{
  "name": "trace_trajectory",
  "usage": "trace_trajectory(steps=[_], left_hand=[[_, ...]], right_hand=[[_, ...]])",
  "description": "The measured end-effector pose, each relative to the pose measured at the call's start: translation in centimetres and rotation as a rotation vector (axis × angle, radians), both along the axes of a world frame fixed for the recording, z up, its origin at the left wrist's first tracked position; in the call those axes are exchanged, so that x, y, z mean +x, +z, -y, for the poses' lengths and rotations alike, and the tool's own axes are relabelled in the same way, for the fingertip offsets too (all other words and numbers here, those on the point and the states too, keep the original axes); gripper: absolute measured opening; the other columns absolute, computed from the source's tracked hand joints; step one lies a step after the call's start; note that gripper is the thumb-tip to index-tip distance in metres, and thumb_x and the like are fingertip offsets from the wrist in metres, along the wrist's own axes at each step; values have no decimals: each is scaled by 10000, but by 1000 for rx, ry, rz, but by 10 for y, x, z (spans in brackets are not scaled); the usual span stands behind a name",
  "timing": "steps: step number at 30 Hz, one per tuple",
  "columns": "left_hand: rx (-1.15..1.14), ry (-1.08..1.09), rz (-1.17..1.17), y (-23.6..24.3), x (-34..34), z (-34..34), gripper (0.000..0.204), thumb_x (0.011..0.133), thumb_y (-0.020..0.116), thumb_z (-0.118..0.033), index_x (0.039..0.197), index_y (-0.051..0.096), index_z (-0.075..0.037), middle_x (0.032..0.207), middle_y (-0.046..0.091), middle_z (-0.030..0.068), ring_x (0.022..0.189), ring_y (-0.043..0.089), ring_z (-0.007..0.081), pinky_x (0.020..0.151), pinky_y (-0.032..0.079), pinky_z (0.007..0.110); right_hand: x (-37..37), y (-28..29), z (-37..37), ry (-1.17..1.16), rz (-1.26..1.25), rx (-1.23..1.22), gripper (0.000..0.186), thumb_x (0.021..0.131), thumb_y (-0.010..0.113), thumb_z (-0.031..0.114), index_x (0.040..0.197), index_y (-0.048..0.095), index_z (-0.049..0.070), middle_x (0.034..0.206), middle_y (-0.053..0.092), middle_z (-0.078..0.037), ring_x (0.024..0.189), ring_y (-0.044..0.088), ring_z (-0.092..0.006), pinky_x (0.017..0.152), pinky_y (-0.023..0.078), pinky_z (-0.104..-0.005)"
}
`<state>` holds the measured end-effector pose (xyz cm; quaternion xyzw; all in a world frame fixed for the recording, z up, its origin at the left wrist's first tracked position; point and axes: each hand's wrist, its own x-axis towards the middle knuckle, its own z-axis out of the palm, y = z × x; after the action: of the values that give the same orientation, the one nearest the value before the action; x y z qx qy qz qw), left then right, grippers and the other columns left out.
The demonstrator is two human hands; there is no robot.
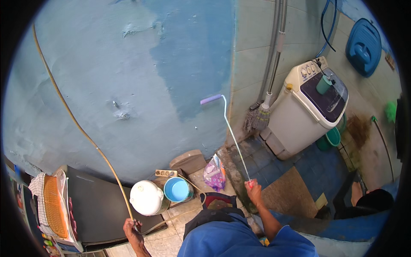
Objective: The person paints a wall light blue using a paint roller attached to a long extension pole. They repeatedly dip the roller into a blue bucket and apply paint in vertical strokes across the wall surface.
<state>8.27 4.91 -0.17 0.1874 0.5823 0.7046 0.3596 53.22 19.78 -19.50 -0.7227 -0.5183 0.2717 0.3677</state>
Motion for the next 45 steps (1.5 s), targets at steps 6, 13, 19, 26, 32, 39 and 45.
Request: trace_trajectory(steps=[6,13,19,26,32,39,45], left_hand=[[26,-9,10,-4,6,-3,168,802,530,-190,733,465,-52,681,484,43,648,502,156,623,454,276],[42,-20,8,-8,13,-12,192,810,544,-206,729,451,-59,707,476,43,664,499,151,631,457,271],[33,5,7,-8,27,-22,175,802,543,-196,731,458,-61,697,473,41,656,500,147,623,457,269],[66,17,6,-15,33,-26,161,789,540,-191,741,476,-51,681,473,42,641,505,151,610,460,273],[54,-20,-11,-20,32,-26,230,806,565,-277,747,467,-77,720,479,24,672,496,141,625,443,271],[69,38,18,-15,45,-40,190,770,540,-206,698,467,-46,621,474,45,606,501,156,581,456,275],[53,-11,-46,-16,40,-31,164,804,514,-191,725,512,-47,645,500,36,621,498,144,593,437,273]], right_hand=[[21,7,-46,-5,30,-3,339,804,623,292,899,532,-19,780,630,-217,772,617,-382,646,484,-430],[33,77,-118,11,26,158,319,817,614,280,884,519,-16,737,619,-209,720,613,-383,614,477,-418],[32,86,-141,-5,21,194,296,815,622,253,877,507,-13,727,622,-197,713,625,-356,610,481,-407],[20,12,-86,-12,-6,56,295,815,624,239,895,498,-15,752,624,-190,712,627,-345,620,480,-393],[10,109,-158,-5,9,329,285,812,626,226,860,481,-14,656,585,-199,625,600,-355,557,453,-413],[4,245,-218,-37,64,523,306,814,624,250,834,479,-19,645,569,-210,599,573,-383,526,435,-426],[6,104,-179,25,-31,319,309,805,633,258,854,500,-17,697,595,-215,662,604,-375,559,450,-438]])
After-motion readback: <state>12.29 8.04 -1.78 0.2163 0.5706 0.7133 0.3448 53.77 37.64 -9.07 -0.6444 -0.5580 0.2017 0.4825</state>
